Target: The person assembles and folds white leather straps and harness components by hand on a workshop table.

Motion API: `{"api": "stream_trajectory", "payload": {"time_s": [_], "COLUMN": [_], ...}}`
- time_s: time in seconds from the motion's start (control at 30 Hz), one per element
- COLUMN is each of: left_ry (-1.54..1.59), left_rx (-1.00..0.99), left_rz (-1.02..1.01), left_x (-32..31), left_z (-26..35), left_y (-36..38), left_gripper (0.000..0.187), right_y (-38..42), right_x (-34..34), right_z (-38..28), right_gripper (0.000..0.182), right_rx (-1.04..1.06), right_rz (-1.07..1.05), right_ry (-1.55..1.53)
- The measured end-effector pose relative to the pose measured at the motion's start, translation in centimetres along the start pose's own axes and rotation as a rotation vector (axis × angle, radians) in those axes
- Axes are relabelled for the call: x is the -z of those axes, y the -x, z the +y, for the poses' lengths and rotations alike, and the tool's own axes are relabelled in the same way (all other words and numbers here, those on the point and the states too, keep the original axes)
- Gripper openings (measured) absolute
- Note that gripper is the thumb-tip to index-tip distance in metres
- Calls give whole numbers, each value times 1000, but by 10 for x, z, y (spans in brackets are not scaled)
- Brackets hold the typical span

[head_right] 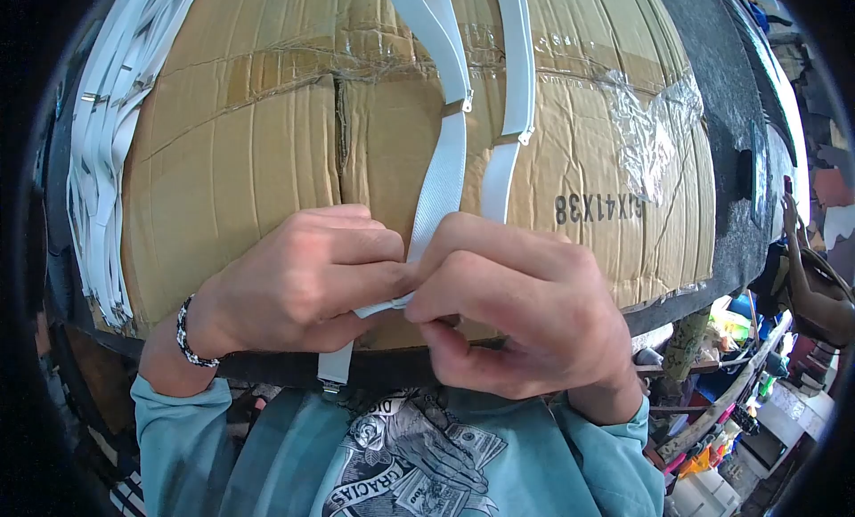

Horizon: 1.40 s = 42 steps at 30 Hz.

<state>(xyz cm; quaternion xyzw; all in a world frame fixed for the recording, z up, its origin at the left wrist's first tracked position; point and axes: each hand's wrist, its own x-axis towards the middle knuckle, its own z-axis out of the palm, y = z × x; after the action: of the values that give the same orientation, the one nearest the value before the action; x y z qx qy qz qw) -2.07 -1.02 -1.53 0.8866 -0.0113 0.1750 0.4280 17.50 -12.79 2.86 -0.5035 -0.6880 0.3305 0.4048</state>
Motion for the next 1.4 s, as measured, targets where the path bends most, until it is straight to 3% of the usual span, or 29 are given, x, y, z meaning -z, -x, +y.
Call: {"api": "stream_trajectory", "payload": {"time_s": [0.3,0.5,0.6,0.9,1.2,1.4], "left_ry": [-90,-104,-115,-85,-79,-102], "left_rx": [-9,-23,-34,-32,-13,-19], "left_rz": [-64,-50,-48,38,75,6], "left_x": [4,1,2,-6,-11,-7], "left_z": [6,5,5,5,7,8], "left_y": [-2,1,1,0,0,0], "left_gripper": [26,60,69,35,36,50], "right_y": [4,9,11,8,9,12], "right_x": [-8,-1,2,-16,-12,-5], "right_z": [-2,9,3,1,-1,7], "right_gripper": [25,23,25,26,27,26], "right_rx": [51,56,-66,21,83,61], "right_rz": [-24,-27,15,84,13,-32], "right_ry": [98,34,-78,32,66,54]}}
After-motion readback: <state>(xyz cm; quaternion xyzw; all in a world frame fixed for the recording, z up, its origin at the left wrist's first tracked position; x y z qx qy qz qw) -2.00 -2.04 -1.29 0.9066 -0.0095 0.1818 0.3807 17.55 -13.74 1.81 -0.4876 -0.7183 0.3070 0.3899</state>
